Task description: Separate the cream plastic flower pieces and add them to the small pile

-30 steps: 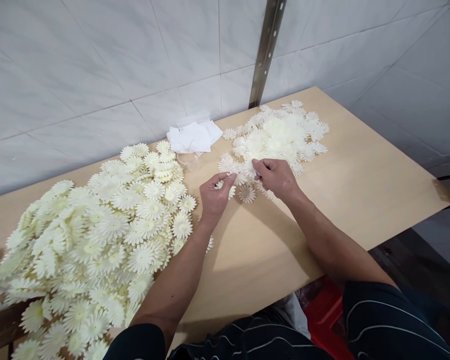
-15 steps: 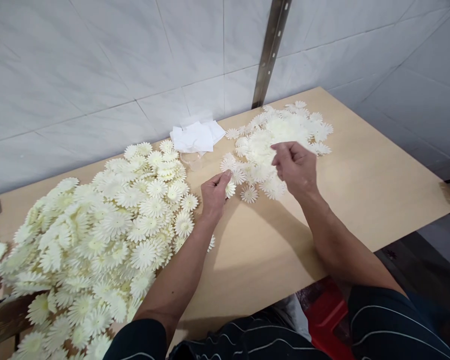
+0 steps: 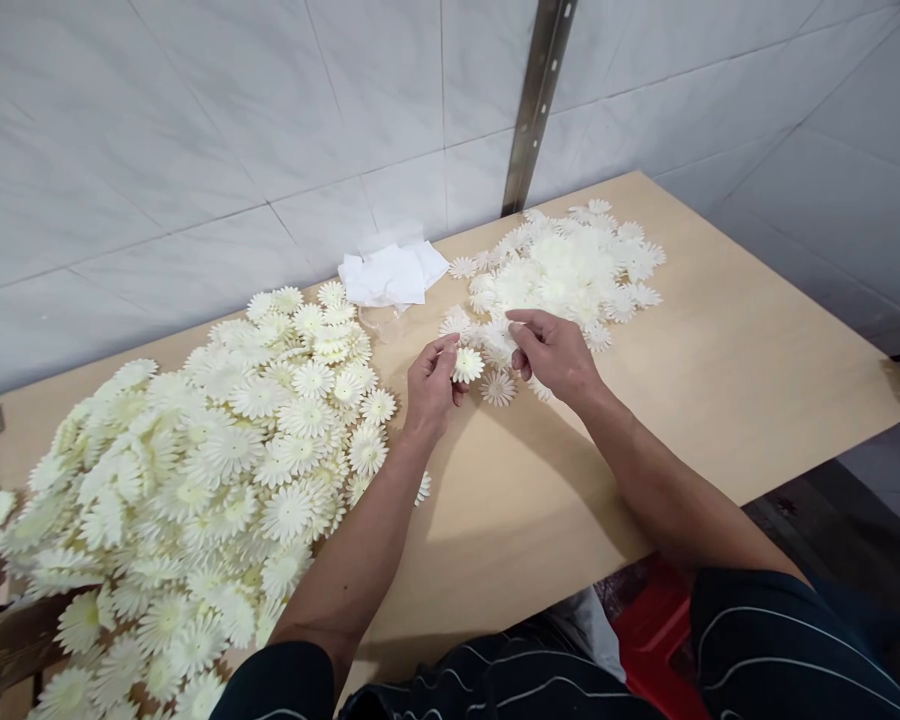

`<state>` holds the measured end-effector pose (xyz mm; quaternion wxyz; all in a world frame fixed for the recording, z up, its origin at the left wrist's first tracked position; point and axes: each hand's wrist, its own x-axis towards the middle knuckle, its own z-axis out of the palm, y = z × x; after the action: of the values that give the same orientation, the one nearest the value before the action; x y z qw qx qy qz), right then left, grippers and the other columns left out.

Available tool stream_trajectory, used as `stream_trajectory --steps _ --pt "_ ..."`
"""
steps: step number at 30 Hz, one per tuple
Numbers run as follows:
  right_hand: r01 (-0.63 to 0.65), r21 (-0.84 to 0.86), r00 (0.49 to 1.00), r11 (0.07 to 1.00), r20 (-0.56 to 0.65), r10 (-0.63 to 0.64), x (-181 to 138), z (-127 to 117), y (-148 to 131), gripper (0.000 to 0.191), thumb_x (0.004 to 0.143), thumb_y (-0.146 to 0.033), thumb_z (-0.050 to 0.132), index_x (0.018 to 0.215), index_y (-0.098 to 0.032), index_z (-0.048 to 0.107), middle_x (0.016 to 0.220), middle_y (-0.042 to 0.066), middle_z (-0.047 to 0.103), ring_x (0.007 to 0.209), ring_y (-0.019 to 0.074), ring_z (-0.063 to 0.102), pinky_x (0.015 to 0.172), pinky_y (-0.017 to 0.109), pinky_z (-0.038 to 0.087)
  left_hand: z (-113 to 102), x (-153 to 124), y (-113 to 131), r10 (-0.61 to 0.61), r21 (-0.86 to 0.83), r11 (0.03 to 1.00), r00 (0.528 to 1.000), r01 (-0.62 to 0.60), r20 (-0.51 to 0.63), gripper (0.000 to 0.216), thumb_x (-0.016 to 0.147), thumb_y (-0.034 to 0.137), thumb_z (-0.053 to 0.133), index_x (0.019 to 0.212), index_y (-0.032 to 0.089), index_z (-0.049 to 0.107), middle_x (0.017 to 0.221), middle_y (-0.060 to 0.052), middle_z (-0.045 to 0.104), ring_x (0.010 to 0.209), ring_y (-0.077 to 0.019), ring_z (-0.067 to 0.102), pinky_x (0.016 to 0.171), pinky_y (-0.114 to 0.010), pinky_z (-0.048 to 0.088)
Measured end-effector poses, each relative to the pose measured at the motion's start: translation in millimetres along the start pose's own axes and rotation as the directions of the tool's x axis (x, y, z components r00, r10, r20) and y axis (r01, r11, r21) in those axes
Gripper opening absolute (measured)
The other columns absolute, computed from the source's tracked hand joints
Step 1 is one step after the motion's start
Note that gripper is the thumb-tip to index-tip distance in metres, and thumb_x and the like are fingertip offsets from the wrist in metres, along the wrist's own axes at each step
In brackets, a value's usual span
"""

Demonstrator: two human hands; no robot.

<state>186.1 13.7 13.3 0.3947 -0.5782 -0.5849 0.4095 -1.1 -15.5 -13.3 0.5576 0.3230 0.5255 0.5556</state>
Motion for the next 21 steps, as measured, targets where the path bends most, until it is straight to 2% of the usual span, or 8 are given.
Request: stream_trajectory --steps 2,4,7,10,15,17,19,21 --pt "0.054 -0.021 0.993 0.998 -0.109 -0.056 3.1 -1.1 6.0 0.061 0.098 -0.060 0.068 0.140 -0.016 0.068 0.095 0.010 0.081 0.053 0.0151 0.061 0.052 0.031 0.051 -0.8 1.4 -0.3 -0.004 0.013 1.000 1.000 0.004 0.017 0.049 0.089 0.048 0.085 0.125 0.016 0.076 0.071 0.003 0.064 0.051 -0.0108 0.060 0.041 -0.021 0.036" --pt "0.140 -0.134 0.963 0.981 -0.211 -0.166 5.9 -3.6 11.5 0.058 0.098 -0.056 0.069 0.141 -0.018 0.068 0.118 0.015 0.082 0.059 0.0149 0.063 0.062 0.035 0.058 -1.9 2.8 -0.9 0.002 0.033 0.999 0.999 -0.003 0.040 0.049 0.087 0.043 0.086 0.127 0.016 0.075 0.071 0.003 0.064 0.054 -0.0119 0.063 0.043 -0.021 0.041" --pt "0.227 -0.308 0.905 0.924 -0.284 -0.317 8.4 -9.6 14.9 0.043 0.100 -0.051 0.067 0.129 -0.019 0.074 0.119 0.013 0.083 0.068 0.0171 0.066 0.074 0.039 0.062 -3.9 4.6 -1.5 0.032 0.057 0.998 0.998 -0.035 0.048 0.050 0.084 0.040 0.085 0.126 0.016 0.073 0.069 0.004 0.065 0.056 -0.0128 0.064 0.045 -0.021 0.043" --pt "0.294 -0.385 0.868 0.875 -0.275 -0.413 9.0 -13.2 8.2 0.031 0.103 -0.044 0.063 0.119 -0.020 0.076 0.111 0.010 0.083 0.073 0.0189 0.069 0.074 0.037 0.062 -5.4 5.3 -1.9 0.069 0.082 0.994 0.997 -0.072 0.039 0.044 0.084 0.039 0.084 0.120 0.017 0.074 0.061 0.006 0.059 0.054 -0.0129 0.060 0.046 -0.022 0.042" --pt "0.564 -0.419 0.794 0.712 0.037 -0.607 10.4 -0.4 -28.1 0.023 0.107 -0.036 0.061 0.112 -0.022 0.078 0.108 0.010 0.082 0.072 0.0185 0.070 0.073 0.034 0.061 -5.6 4.2 -5.0 0.107 0.164 0.980 0.993 -0.113 0.043 0.029 0.086 0.031 0.077 0.112 0.018 0.076 0.058 0.008 0.055 0.049 -0.0106 0.050 0.052 -0.023 0.041" --pt "0.684 -0.384 0.722 0.620 0.235 -0.651 12.4 11.5 -48.9 0.022 0.108 -0.033 0.062 0.118 -0.021 0.078 0.117 0.011 0.082 0.075 0.0184 0.071 0.075 0.035 0.061 -6.1 5.0 -6.6 0.100 0.211 0.971 0.994 -0.109 0.052 0.022 0.087 0.027 0.072 0.108 0.019 0.075 0.057 0.009 0.053 0.048 -0.0109 0.048 0.053 -0.024 0.040" --pt "0.770 -0.352 0.638 0.533 0.414 -0.649 16.4 26.5 -69.7 0.025 0.108 -0.030 0.061 0.126 -0.020 0.076 0.130 0.013 0.079 0.085 0.0209 0.074 0.080 0.037 0.061 -7.3 6.4 -7.4 0.091 0.323 0.941 0.995 -0.102 0.049 0.002 0.086 0.021 0.069 0.087 0.019 0.070 0.057 0.007 0.054 0.051 -0.0118 0.049 0.056 -0.026 0.038" --pt "0.812 -0.357 0.582 0.462 0.553 -0.596 23.9 43.5 -87.7 0.030 0.109 -0.030 0.062 0.135 -0.019 0.072 0.140 0.014 0.075 0.101 0.0254 0.076 0.086 0.039 0.060 -8.9 7.5 -6.6 0.072 0.449 0.889 0.996 -0.089 0.056 0.016 0.085 0.017 0.068 0.071 0.020 0.061 0.057 0.003 0.055 0.056 -0.0139 0.051 0.058 -0.027 0.037"
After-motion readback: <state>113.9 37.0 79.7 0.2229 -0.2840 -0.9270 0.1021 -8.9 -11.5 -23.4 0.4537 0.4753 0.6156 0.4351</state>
